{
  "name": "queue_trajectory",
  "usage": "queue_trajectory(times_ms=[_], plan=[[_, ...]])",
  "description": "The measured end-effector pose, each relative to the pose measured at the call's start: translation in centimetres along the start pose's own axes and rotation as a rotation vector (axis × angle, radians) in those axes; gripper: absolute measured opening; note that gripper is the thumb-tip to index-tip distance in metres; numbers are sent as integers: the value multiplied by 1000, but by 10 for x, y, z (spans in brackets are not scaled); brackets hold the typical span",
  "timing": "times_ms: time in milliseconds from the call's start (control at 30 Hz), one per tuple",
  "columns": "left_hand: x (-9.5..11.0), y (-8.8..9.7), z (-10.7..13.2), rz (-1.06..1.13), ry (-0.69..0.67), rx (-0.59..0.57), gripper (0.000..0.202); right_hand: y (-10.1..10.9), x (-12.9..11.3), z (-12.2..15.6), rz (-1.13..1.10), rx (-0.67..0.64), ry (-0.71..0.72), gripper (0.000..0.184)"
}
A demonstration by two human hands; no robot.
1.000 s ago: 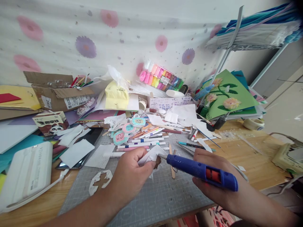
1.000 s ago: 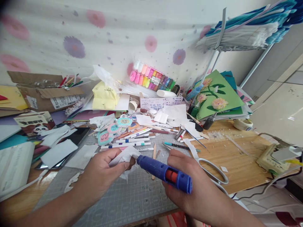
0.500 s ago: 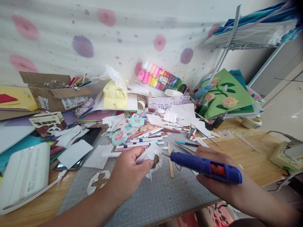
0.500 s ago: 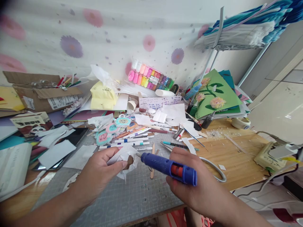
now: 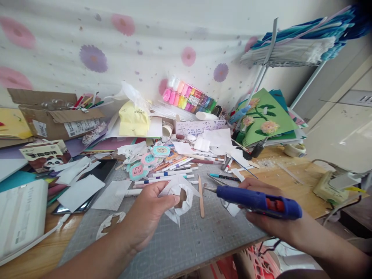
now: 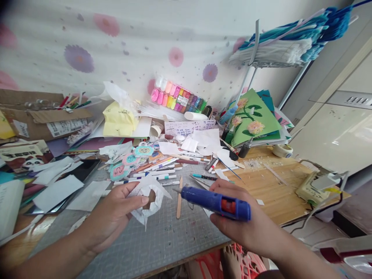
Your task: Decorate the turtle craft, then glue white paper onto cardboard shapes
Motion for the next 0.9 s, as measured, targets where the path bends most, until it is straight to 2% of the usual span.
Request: queue_trajectory(times_ms=[200,567,733,833,900], plan=[[-5,-1,-1,52,33,-27,9,-17,-13,-5,46,-48,77,7],[-5,-2,3,124,86,-84,23,-15,-16,-13,31,-22,109,11],[-5,-1,3,104,94,-85,21,-17,-23,-13,63,-38,148,11],[-6,0,3,96,87,-86,18,-4,-10,-16,51,44,105,4],[-6,1,2,96,84,-89,15,15,18,-18,42,177,16,12]])
Point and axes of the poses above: each hand's wrist, its own z-axis away from the middle knuckle, its own y-axis out of the back of the hand, x = y × z, the point moved 4 cm from there along -z, towards the middle knuckle, and after that the axes turned 12 degrees about -y, right-handed, at the moved point
